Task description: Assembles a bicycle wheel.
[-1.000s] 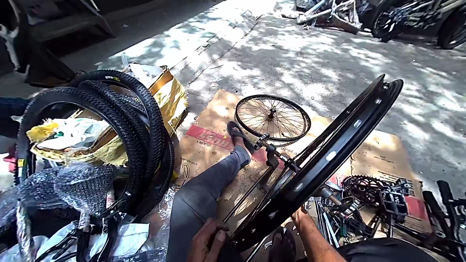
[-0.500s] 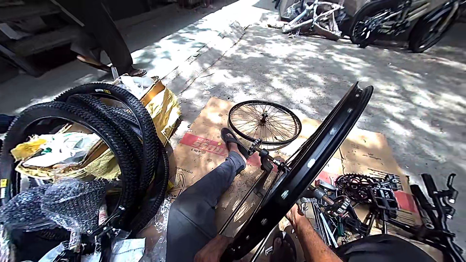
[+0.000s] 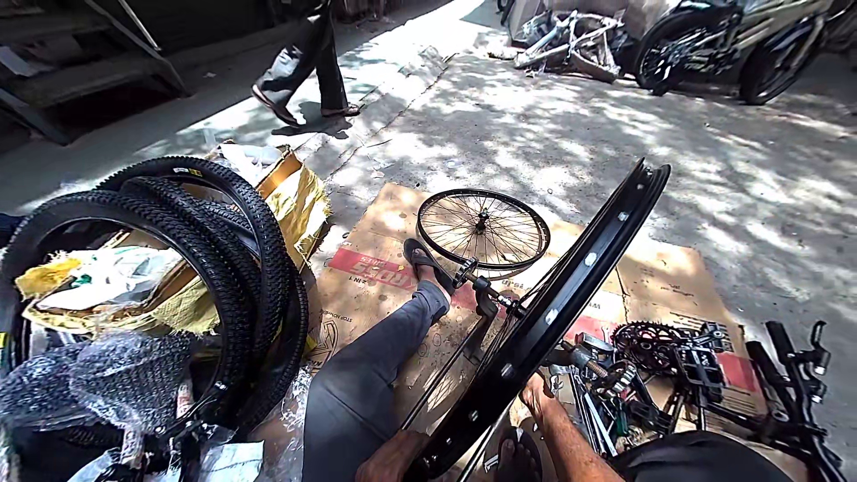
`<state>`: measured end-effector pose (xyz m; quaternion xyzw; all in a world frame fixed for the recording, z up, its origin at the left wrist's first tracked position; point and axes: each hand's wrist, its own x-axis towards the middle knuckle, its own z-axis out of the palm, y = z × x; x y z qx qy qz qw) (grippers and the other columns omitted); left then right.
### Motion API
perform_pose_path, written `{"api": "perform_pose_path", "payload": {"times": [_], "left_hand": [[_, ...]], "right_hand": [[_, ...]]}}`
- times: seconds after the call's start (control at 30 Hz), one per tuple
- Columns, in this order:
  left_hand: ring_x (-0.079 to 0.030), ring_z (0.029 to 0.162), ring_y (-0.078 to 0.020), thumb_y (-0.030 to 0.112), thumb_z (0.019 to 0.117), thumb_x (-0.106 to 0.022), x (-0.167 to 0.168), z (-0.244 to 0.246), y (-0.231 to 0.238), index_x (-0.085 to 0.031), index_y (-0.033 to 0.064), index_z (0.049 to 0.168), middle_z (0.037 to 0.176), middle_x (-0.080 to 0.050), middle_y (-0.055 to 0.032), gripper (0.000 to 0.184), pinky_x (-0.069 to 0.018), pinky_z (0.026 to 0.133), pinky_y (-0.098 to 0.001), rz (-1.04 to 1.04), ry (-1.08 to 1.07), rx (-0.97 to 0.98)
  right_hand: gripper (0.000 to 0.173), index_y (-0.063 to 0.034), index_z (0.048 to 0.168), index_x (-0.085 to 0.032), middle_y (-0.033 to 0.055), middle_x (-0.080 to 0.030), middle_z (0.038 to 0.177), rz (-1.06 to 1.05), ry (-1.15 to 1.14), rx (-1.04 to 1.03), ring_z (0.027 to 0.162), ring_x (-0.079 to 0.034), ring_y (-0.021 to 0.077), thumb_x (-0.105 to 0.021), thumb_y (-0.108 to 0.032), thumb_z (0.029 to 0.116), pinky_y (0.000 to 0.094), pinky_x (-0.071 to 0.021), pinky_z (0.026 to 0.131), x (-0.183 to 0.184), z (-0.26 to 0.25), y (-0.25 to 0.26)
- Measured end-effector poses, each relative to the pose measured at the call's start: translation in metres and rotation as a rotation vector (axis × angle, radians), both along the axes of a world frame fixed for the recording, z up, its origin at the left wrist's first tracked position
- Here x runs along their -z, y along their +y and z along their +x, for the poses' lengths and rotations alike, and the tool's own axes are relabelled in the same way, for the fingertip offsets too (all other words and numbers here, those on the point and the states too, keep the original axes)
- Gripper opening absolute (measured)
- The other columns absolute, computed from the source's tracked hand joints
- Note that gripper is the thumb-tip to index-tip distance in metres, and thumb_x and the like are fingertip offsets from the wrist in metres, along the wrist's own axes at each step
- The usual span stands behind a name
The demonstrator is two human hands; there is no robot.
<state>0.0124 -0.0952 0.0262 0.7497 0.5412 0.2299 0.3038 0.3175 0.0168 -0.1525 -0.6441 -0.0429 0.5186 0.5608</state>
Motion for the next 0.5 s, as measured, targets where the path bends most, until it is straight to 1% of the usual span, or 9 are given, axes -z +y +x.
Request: {"api": "perform_pose_path", "payload": {"times": [0.1, 0.17, 0.2, 0.3, 0.33, 0.37, 0.4, 0.47, 0.5], "left_hand": [[-0.072, 0.095, -0.0167, 0.042, 0.0886, -0.077, 0.021, -0.006, 0.0, -0.074, 0.0055, 0.108, 0.104, -0.074, -0.0099, 0.042, -0.0607, 0.084, -0.0353, 0.191, -0.107, -0.002], [-0.072, 0.098, -0.0207, 0.041, 0.0904, -0.075, -0.001, -0.002, 0.0, -0.072, 0.0001, 0.11, 0.106, -0.074, -0.0152, 0.045, -0.0581, 0.088, -0.0373, 0.201, -0.164, -0.02], [-0.072, 0.099, -0.0204, 0.041, 0.0913, -0.074, -0.006, -0.001, -0.001, -0.071, -0.0003, 0.111, 0.106, -0.074, -0.0154, 0.046, -0.058, 0.089, -0.0364, 0.224, -0.187, -0.036], [-0.071, 0.091, -0.0145, 0.043, 0.0901, -0.075, 0.011, -0.006, -0.003, -0.07, 0.0036, 0.111, 0.099, -0.074, -0.0101, 0.045, -0.0606, 0.081, -0.0327, 0.298, -0.184, -0.04], [-0.072, 0.085, -0.0151, 0.044, 0.0902, -0.075, 0.017, -0.008, -0.003, -0.071, 0.0046, 0.107, 0.095, -0.073, -0.009, 0.043, -0.0607, 0.075, -0.0344, 0.267, -0.117, -0.033], [-0.073, 0.084, -0.0187, 0.045, 0.0914, -0.072, 0.017, -0.009, -0.004, -0.073, 0.0043, 0.104, 0.094, -0.074, -0.0102, 0.043, -0.061, 0.074, -0.0386, 0.187, -0.031, -0.018], [-0.074, 0.09, -0.0242, 0.045, 0.0939, -0.069, 0.009, -0.008, -0.003, -0.074, 0.0026, 0.107, 0.1, -0.075, -0.0132, 0.045, -0.0606, 0.08, -0.0436, 0.061, 0.053, 0.005], [-0.07, 0.109, -0.0359, 0.041, 0.0992, -0.059, -0.024, 0.0, 0.001, -0.07, -0.0043, 0.119, 0.116, -0.072, -0.022, 0.05, -0.0527, 0.095, -0.0506, -0.19, 0.148, 0.041], [-0.07, 0.11, -0.0366, 0.041, 0.0998, -0.057, -0.026, 0.001, 0.002, -0.07, -0.0046, 0.119, 0.117, -0.071, -0.0225, 0.051, -0.0526, 0.096, -0.0506, -0.204, 0.158, 0.04]], "right_hand": [[0.032, -0.0038, 0.12, -0.057, 0.0108, -0.063, 0.091, -0.051, 0.007, 0.023, 0.074, -0.061, 0.0183, -0.036, -0.027, 0.1122, 0.036, -0.0529, 0.062, 0.003, 0.001, 0.002], [0.033, -0.0035, 0.121, -0.057, 0.0116, -0.063, 0.093, -0.054, 0.013, 0.031, 0.074, -0.061, 0.019, -0.036, -0.028, 0.1121, 0.0367, -0.053, 0.062, 0.005, 0.002, 0.003], [0.034, -0.0038, 0.121, -0.057, 0.0112, -0.063, 0.093, -0.055, 0.012, 0.031, 0.075, -0.061, 0.0187, -0.035, -0.029, 0.1123, 0.0366, -0.0532, 0.063, 0.003, 0.001, 0.003], [0.033, -0.0043, 0.119, -0.057, 0.0104, -0.063, 0.09, -0.049, 0.013, 0.025, 0.074, -0.062, 0.0185, -0.036, -0.028, 0.1121, 0.0363, -0.0535, 0.062, -0.001, 0.0, 0.002], [0.032, -0.0043, 0.118, -0.057, 0.0102, -0.063, 0.089, -0.044, 0.01, 0.02, 0.072, -0.062, 0.0183, -0.036, -0.027, 0.112, 0.0359, -0.0532, 0.061, -0.001, 0.0, 0.002], [0.032, -0.0045, 0.117, -0.057, 0.0096, -0.063, 0.088, -0.042, 0.006, 0.014, 0.071, -0.061, 0.0176, -0.036, -0.027, 0.1121, 0.035, -0.053, 0.06, 0.0, 0.0, 0.002], [0.032, -0.0043, 0.117, -0.057, 0.0096, -0.063, 0.088, -0.041, 0.007, 0.012, 0.072, -0.061, 0.0174, -0.035, -0.028, 0.1122, 0.035, -0.0531, 0.061, 0.0, 0.001, 0.002], [0.034, -0.0032, 0.12, -0.057, 0.01, -0.062, 0.093, -0.034, 0.003, 0.006, 0.077, -0.061, 0.0171, -0.035, -0.027, 0.1125, 0.035, -0.0533, 0.065, -0.002, 0.0, 0.002], [0.033, -0.0033, 0.119, -0.057, 0.0096, -0.062, 0.093, -0.034, -0.006, 0.0, 0.077, -0.061, 0.0167, -0.035, -0.027, 0.1125, 0.0345, -0.0532, 0.066, -0.004, 0.0, 0.003]]}}
